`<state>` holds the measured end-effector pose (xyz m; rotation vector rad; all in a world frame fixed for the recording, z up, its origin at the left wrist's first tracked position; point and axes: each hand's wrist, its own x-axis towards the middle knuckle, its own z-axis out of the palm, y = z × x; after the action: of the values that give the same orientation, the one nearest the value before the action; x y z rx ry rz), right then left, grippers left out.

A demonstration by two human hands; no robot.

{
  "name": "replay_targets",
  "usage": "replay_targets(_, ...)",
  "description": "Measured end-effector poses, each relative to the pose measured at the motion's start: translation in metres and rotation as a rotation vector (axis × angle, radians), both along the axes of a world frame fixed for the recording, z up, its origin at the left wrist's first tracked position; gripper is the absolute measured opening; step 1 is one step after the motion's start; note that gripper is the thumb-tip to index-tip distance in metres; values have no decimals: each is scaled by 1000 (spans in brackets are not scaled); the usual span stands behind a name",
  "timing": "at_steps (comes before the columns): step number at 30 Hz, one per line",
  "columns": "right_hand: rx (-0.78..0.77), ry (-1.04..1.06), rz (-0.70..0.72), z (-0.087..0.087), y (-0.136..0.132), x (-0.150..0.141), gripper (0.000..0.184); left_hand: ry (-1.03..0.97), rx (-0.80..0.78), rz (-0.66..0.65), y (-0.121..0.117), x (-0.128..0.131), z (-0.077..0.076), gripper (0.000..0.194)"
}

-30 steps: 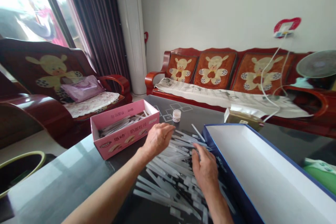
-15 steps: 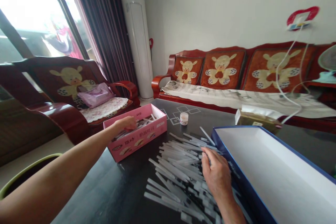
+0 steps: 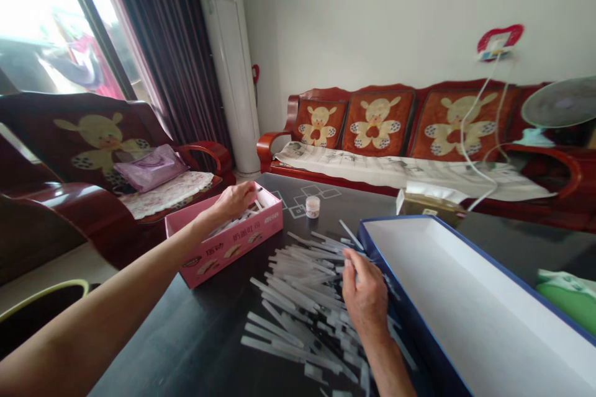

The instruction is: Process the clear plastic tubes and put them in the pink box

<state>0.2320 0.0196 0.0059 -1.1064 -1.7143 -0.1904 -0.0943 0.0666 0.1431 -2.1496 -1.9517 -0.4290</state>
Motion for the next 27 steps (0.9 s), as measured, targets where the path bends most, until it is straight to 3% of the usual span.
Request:
replay_targets(2,-1,42,1,3,-3,-2,26,-25,33,-89,-11,37,-10,25)
replay_targets(5,-40,106,44,12,-10,-8,24,-98,116,-327,-38,92,-41,23)
replay_targets(9,-160,156,163,22,-16,-15,25,-145,162,-500,-61,132,-84,24)
replay_targets(12,-203,158,181,22,-16,-16,24,-166,217,-524,-60,140,-100,27)
replay_targets(20,-304,207,192,19,-15,-16,20,-187,322,-508,-57,143,-110,24)
replay_targets(27,-610,402,242,17,-17,-19,28,-175,315,-521,-55,142,-115,22)
